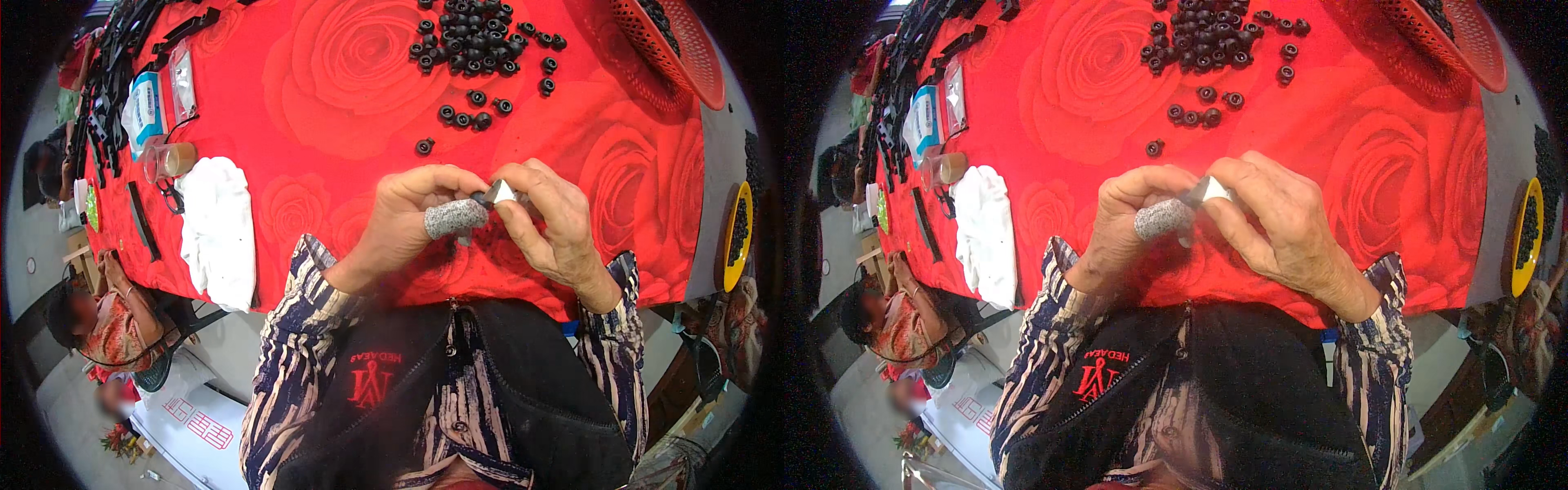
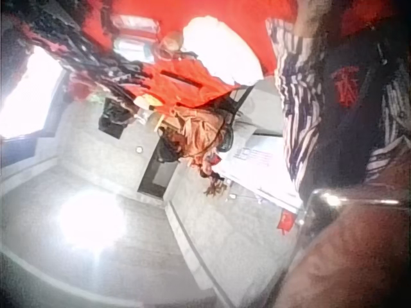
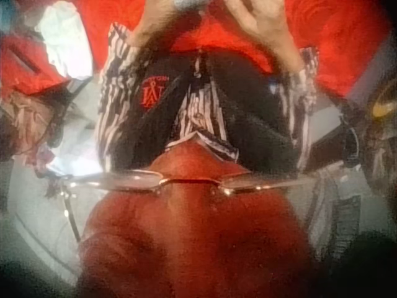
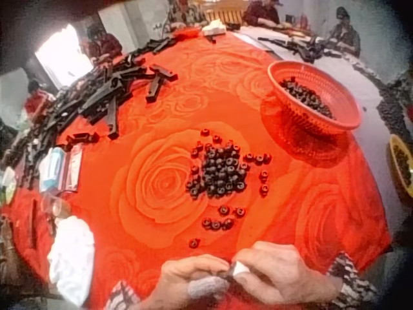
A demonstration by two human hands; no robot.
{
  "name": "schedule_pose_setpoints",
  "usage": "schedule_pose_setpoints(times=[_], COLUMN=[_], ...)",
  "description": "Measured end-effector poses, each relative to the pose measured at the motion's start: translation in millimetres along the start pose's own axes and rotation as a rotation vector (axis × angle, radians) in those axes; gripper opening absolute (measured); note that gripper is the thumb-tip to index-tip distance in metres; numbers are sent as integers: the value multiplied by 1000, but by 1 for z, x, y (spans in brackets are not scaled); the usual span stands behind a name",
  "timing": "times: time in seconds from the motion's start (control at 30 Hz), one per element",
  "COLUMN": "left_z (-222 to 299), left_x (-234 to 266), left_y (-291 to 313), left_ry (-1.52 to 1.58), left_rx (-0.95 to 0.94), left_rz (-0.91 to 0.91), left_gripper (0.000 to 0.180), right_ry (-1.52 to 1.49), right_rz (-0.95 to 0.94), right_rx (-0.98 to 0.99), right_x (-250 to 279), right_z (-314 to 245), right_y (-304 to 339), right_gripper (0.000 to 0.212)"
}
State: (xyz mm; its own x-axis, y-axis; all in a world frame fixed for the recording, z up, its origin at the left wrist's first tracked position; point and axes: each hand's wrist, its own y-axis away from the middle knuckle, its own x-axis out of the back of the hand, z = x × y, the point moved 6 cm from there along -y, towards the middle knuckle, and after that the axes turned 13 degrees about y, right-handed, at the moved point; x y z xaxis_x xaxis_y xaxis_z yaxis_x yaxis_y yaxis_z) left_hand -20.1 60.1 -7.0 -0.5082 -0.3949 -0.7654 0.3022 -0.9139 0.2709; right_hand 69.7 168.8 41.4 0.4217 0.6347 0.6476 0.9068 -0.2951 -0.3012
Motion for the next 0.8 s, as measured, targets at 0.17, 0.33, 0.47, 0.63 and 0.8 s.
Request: schedule_pose_setpoints(times=[0.17, 0.33, 0.47, 0.63, 0.8], left_z=[-1, -6, -5, -6, -8], left_x=[1, 5, 4, 4, 6], left_y=[1, 1, 0, -1, -3], left_ry=[-5, 55, 43, 17, 147], left_rx=[0, 51, 28, 14, 66], left_rz=[-14, -16, -27, -23, 32], left_gripper=[23, 22, 20, 18, 15], right_ry=[13, 11, 14, 11, -110], right_rz=[-11, -41, -54, -56, -164], right_rx=[-1, 18, 53, 49, -19], right_x=[1, 1, 1, 2, 4], right_z=[-1, 0, 0, 0, 5], right_y=[0, -1, -2, -2, -2], right_gripper=[21, 23, 25, 24, 22])
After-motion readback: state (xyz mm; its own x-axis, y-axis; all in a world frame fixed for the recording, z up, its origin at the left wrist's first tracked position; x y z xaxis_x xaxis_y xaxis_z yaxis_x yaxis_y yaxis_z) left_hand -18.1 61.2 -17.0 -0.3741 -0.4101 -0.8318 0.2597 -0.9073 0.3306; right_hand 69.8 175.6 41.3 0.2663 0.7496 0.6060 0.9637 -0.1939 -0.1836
